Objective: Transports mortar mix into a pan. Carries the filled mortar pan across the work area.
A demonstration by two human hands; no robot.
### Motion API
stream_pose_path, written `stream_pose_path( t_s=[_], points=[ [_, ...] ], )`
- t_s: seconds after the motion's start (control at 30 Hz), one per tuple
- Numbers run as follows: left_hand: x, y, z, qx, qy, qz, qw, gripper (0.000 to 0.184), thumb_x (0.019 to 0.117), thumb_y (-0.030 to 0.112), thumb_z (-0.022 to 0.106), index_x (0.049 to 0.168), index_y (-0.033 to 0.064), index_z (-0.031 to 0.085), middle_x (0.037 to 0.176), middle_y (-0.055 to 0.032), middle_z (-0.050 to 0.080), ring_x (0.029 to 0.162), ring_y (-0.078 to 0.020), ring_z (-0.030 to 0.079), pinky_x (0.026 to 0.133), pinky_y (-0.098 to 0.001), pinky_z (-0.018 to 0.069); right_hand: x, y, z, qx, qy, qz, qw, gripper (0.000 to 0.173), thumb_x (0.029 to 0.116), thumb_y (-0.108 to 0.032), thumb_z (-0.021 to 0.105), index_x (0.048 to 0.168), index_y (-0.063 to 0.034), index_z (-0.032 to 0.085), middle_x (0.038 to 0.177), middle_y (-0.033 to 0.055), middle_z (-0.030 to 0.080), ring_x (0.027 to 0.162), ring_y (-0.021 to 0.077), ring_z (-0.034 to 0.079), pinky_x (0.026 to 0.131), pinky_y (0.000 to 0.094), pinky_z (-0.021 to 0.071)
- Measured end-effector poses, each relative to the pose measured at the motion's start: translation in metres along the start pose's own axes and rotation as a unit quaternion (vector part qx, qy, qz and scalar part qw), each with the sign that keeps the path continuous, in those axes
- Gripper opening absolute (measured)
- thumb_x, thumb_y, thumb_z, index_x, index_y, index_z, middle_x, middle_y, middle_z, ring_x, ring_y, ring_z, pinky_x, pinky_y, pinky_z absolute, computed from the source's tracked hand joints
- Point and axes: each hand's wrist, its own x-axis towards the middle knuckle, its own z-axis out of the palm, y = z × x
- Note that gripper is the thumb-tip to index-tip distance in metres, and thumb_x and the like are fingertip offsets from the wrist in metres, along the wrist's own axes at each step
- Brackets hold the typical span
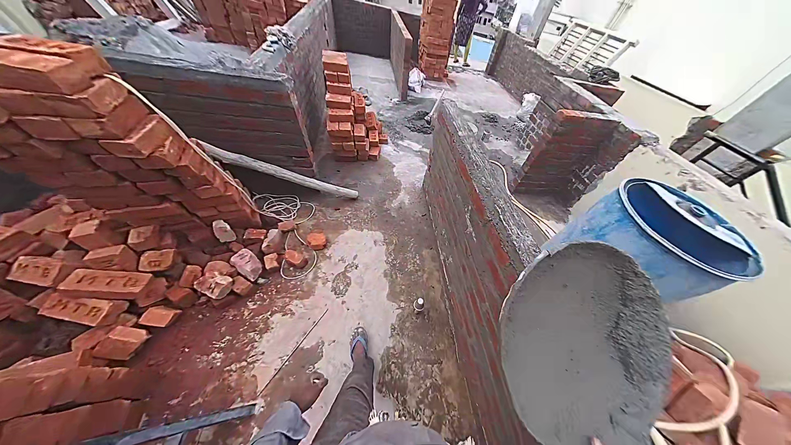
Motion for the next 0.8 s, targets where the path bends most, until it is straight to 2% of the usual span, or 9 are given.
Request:
stream_pose_path(
  t_s=[0.03,0.13,0.2,0.3,0.47,0.57,0.63,0.73,0.8],
  points=[
    [0.022,0.011,-0.018,-0.017,0.002,0.003,1.0,0.043,0.1043,0.035,0.057,0.131,0.0022,0.066,0.128,-0.0252,0.067,0.123,-0.0394,0.063,0.109,-0.0579,0.0449,0.022,0.035,0.025,0.009,-0.011,0.034,0.999,0.018,0.0877,-0.01,0.057,0.093,-0.0159,0.074,0.095,-0.0056,0.078,0.092,0.0032,0.073,0.086,0.0249,0.0604],
    [0.076,0.034,-0.077,-0.025,-0.021,-0.027,0.999,0.044,0.104,0.036,0.057,0.132,0.0019,0.065,0.128,-0.0267,0.066,0.125,-0.0402,0.061,0.109,-0.0582,0.0439,0.081,0.14,0.122,0.041,0.07,0.157,0.984,0.016,0.0788,-0.015,0.066,0.09,-0.0205,0.076,0.091,-0.001,0.078,0.087,0.0117,0.075,0.079,0.0373,0.063],
    [0.102,0.049,-0.125,-0.022,-0.015,-0.042,0.999,0.042,0.1031,0.033,0.059,0.129,0.0006,0.066,0.128,-0.0267,0.066,0.125,-0.0405,0.061,0.109,-0.0589,0.0436,0.122,0.206,0.164,0.02,0.126,0.224,0.966,0.019,0.0758,-0.007,0.063,0.092,-0.0132,0.071,0.087,0.0066,0.077,0.081,0.0198,0.076,0.071,0.0446,0.0638],
    [0.135,0.068,-0.2,-0.038,0.007,-0.08,0.996,0.038,0.1035,0.03,0.057,0.126,0.0008,0.068,0.124,-0.0268,0.067,0.117,-0.0414,0.064,0.104,-0.0592,0.0468,0.167,0.286,0.224,-0.089,0.166,0.308,0.932,0.02,0.0845,-0.001,0.049,0.101,-0.0077,0.057,0.086,0.0075,0.071,0.076,0.0199,0.072,0.065,0.0428,0.0623],
    [0.231,0.122,-0.291,-0.079,0.042,-0.123,0.988,0.043,0.1049,0.032,0.055,0.132,-0.0006,0.064,0.129,-0.0287,0.065,0.12,-0.0437,0.063,0.105,-0.0606,0.0458,0.259,0.412,0.299,-0.183,0.151,0.389,0.89,0.019,0.0855,0.001,0.053,0.104,-0.0025,0.054,0.082,0.0112,0.066,0.069,0.0203,0.068,0.057,0.0385,0.0594],
    [0.286,0.203,-0.333,-0.033,0.039,-0.137,0.989,0.046,0.1049,0.034,0.055,0.132,-0.0015,0.064,0.134,-0.0286,0.062,0.131,-0.0425,0.056,0.113,-0.059,0.0398,0.344,0.49,0.343,-0.203,0.113,0.407,0.883,0.026,0.084,0.002,0.056,0.11,-0.0012,0.054,0.086,0.0124,0.065,0.072,0.0199,0.067,0.061,0.0378,0.0586],
    [0.308,0.289,-0.364,-0.022,0.013,-0.146,0.989,0.048,0.1052,0.032,0.056,0.137,-0.0035,0.059,0.142,-0.0291,0.056,0.138,-0.0415,0.049,0.117,-0.0562,0.0351,0.418,0.537,0.38,-0.22,0.085,0.423,0.875,0.029,0.0849,0.0,0.059,0.113,-0.0008,0.054,0.089,0.0139,0.064,0.074,0.0213,0.066,0.061,0.0387,0.0571],
    [0.372,0.382,-0.394,-0.062,0.02,-0.116,0.991,0.041,0.1055,0.027,0.055,0.132,-0.0031,0.062,0.129,-0.0296,0.063,0.122,-0.0418,0.061,0.107,-0.0567,0.0439,0.528,0.594,0.445,-0.235,0.049,0.441,0.865,0.039,0.0846,-0.001,0.062,0.122,-0.0011,0.051,0.096,0.0151,0.061,0.079,0.023,0.063,0.061,0.0392,0.0546],
    [0.409,0.441,-0.43,-0.107,0.04,-0.094,0.989,0.041,0.1062,0.028,0.055,0.133,-0.0022,0.062,0.128,-0.0298,0.064,0.12,-0.043,0.062,0.107,-0.0577,0.0452,0.594,0.625,0.494,-0.233,0.019,0.446,0.864,0.048,0.0832,0.0,0.063,0.129,-0.0016,0.048,0.102,0.0161,0.06,0.084,0.0241,0.063,0.066,0.0407,0.056]
  ],
)
